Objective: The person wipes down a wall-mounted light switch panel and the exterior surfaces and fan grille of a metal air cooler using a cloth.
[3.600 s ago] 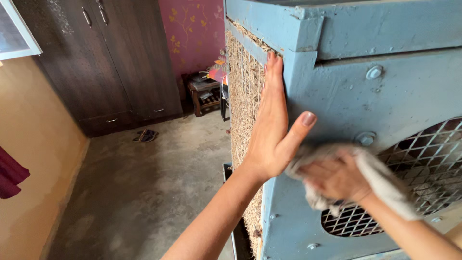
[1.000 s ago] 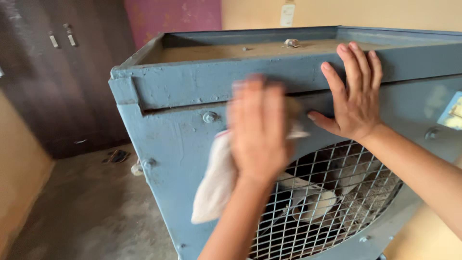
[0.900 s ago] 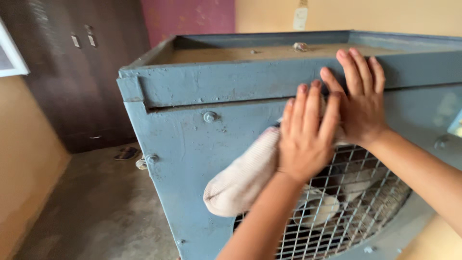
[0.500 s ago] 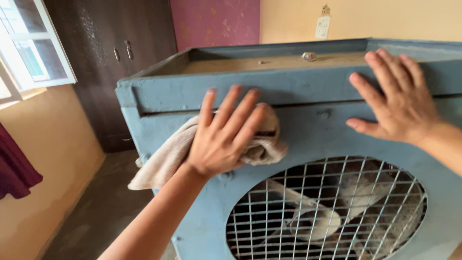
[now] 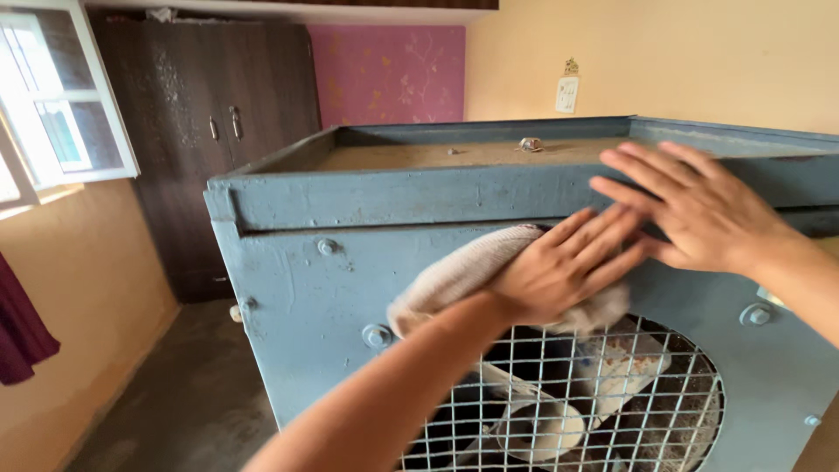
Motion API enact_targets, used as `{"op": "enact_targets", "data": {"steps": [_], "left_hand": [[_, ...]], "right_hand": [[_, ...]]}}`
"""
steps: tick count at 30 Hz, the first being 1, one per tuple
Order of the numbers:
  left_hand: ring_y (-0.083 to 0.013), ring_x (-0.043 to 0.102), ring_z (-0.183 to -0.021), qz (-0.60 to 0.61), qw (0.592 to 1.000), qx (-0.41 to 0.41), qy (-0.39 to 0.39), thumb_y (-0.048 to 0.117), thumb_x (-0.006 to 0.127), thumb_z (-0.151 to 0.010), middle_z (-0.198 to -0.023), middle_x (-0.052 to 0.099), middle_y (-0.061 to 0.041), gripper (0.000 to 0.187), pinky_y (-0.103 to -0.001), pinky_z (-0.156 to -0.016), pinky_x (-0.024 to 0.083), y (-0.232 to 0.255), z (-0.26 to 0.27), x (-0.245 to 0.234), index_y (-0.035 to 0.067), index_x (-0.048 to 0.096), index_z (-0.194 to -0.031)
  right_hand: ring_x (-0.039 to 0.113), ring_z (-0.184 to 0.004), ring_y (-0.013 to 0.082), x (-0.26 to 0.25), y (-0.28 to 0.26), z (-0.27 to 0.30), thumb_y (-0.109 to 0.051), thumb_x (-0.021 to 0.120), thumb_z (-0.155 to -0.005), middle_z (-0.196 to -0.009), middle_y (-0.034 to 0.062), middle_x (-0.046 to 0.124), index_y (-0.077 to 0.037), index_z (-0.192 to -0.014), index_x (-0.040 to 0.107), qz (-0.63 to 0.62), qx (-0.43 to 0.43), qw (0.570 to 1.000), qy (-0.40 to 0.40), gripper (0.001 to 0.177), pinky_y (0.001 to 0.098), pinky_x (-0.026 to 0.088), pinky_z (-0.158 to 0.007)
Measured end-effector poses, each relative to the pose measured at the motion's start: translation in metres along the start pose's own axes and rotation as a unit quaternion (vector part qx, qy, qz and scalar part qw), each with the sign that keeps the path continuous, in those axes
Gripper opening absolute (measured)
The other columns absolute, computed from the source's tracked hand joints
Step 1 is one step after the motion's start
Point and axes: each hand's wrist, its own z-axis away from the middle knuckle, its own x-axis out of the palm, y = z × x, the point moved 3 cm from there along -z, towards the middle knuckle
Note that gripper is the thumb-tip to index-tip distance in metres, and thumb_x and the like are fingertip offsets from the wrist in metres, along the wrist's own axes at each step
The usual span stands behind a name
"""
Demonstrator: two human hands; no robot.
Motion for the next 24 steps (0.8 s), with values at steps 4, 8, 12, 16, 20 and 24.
{"op": "enact_targets", "data": {"steps": [4, 8, 12, 16, 20, 24], "left_hand": [[-0.0267, 0.030, -0.157, -0.045, 0.976, 0.202, -0.063, 0.045, 0.069, -0.094, -0.169, 0.031, -0.009, 0.068, -0.049, -0.133, 0.019, -0.048, 0.059, -0.035, 0.022, 0.046, -0.154], [-0.0261, 0.036, -0.152, -0.058, 0.987, 0.130, -0.078, 0.037, 0.065, -0.090, -0.164, 0.038, -0.009, 0.063, -0.049, -0.127, 0.023, -0.072, 0.075, -0.073, 0.021, 0.053, -0.149], [-0.0309, 0.039, -0.151, -0.068, 0.994, 0.083, 0.031, 0.035, 0.059, -0.105, -0.160, 0.044, -0.018, 0.048, -0.052, -0.127, 0.027, -0.048, 0.053, -0.040, 0.010, 0.060, -0.146], [-0.0356, 0.045, -0.149, 0.055, 0.992, 0.082, 0.077, 0.035, 0.060, -0.095, -0.157, 0.047, -0.021, 0.049, -0.051, -0.127, 0.033, 0.014, 0.011, 0.037, 0.004, 0.066, -0.133], [-0.0314, 0.046, -0.150, 0.019, 0.994, 0.087, 0.063, 0.026, 0.060, -0.091, -0.159, 0.048, -0.018, 0.042, -0.046, -0.128, 0.034, 0.058, -0.030, 0.079, 0.012, 0.070, -0.129], [-0.0231, 0.045, -0.152, 0.090, 0.986, 0.137, 0.029, 0.028, 0.064, -0.093, -0.162, 0.046, -0.007, 0.038, -0.046, -0.134, 0.031, 0.035, -0.019, 0.071, 0.020, 0.070, -0.130]], "right_hand": [[0.024, -0.150, 0.0325, -0.012, 0.000, 0.038, -0.055, 0.042, -0.091, -0.162, 0.0200, 0.026, -0.017, -0.156, 0.032, 0.051, 0.052, 0.997, 0.036, 0.076, 0.0546, 0.018, -0.124], [0.024, -0.153, 0.0360, 0.006, 0.003, 0.073, -0.056, 0.043, -0.091, -0.162, 0.0218, 0.029, -0.023, -0.156, 0.029, 0.073, 0.085, 0.994, 0.016, 0.074, 0.0555, 0.019, -0.126], [0.024, -0.149, 0.0370, 0.038, 0.013, 0.082, -0.064, 0.053, -0.081, -0.160, 0.0225, 0.029, -0.025, -0.156, 0.034, 0.123, 0.134, 0.983, -0.034, 0.087, 0.0581, 0.020, -0.121], [0.021, -0.154, 0.0374, 0.044, 0.014, 0.090, -0.057, 0.048, -0.090, -0.164, 0.0204, 0.025, -0.023, -0.156, 0.029, 0.093, 0.098, 0.989, 0.063, 0.076, 0.0598, 0.016, -0.124], [0.022, -0.158, 0.0342, 0.040, 0.016, 0.095, -0.039, 0.050, -0.090, -0.168, 0.0170, 0.026, -0.026, -0.158, 0.027, 0.099, 0.120, 0.988, 0.019, 0.073, 0.0565, 0.015, -0.129], [0.022, -0.155, 0.0351, 0.023, 0.009, 0.091, -0.041, 0.050, -0.095, -0.167, 0.0201, 0.024, -0.022, -0.161, 0.026, 0.063, 0.065, 0.993, 0.073, 0.073, 0.0552, 0.016, -0.125]]}}
